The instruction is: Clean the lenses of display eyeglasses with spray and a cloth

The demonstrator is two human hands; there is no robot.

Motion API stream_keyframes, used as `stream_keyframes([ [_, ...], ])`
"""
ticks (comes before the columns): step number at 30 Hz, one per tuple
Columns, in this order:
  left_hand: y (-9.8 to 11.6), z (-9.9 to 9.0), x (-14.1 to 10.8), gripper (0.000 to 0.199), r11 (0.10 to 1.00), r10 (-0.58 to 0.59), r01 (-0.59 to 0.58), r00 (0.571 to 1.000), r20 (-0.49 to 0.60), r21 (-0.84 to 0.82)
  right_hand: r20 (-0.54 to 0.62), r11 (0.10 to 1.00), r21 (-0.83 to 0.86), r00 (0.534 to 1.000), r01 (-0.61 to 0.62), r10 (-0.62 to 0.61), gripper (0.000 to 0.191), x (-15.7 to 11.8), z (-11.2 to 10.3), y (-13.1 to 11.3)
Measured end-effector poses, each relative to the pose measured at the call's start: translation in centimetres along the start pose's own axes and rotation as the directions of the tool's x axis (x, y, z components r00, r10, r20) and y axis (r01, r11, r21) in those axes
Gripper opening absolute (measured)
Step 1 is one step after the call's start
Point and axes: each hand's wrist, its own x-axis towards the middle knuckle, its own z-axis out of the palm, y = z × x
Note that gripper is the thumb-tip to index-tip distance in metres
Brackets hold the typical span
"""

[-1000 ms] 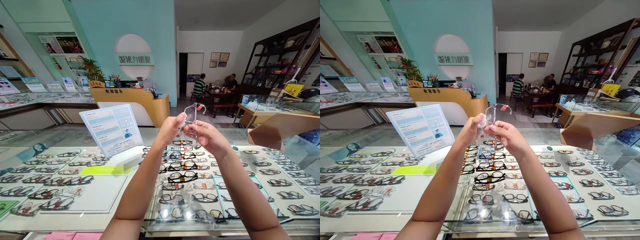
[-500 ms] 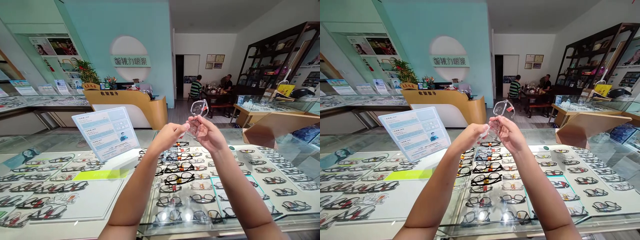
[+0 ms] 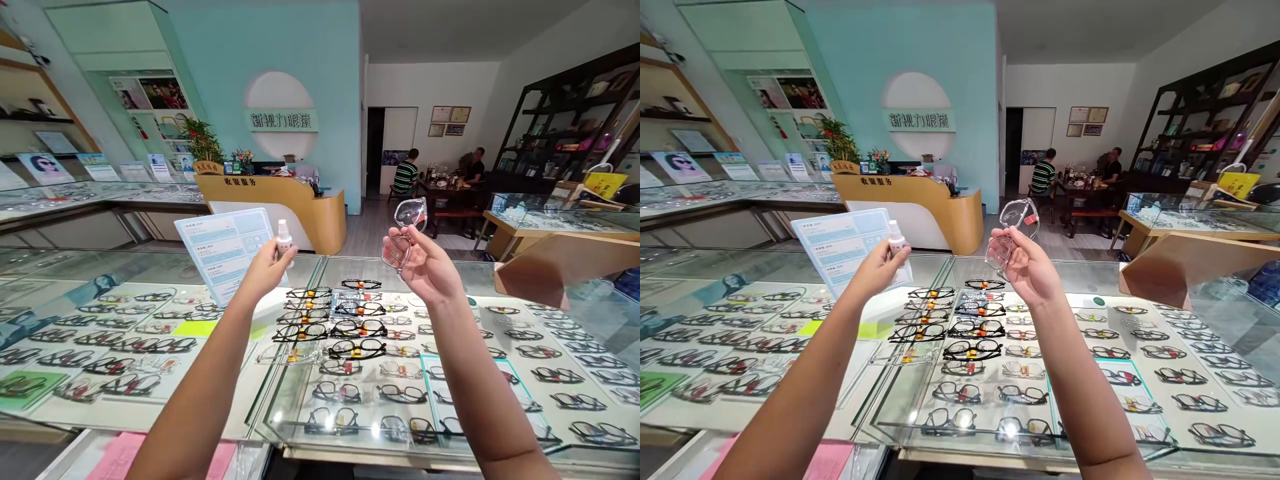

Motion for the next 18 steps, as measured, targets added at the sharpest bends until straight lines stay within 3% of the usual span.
stream_keyframes([
  [4,-8.8,-1.1,-2.0,0.031,0.9,-0.202,0.191,0.979,-0.012,0.391,0.011,1.0,-0.007,1.0,0.005,-0.005,0.017,-0.1,0.0,-0.2],
  [7,-12.6,-1.4,-3.9,0.03,0.785,-0.381,0.334,0.924,-0.017,0.522,0.003,1.0,-0.007,1.0,-0.011,0.011,0.019,-0.2,0.0,-0.2],
  [11,-14.8,-0.9,-5.5,0.033,0.718,-0.473,0.398,0.881,-0.019,0.57,0.01,1.0,-0.004,1.0,-0.021,0.021,0.023,-0.3,0.0,-0.1],
  [18,-16.1,-0.5,-6.0,0.041,0.726,-0.492,0.419,0.871,-0.014,0.546,0.013,1.0,-0.011,1.0,-0.018,0.019,0.023,-0.3,0.1,0.0],
])
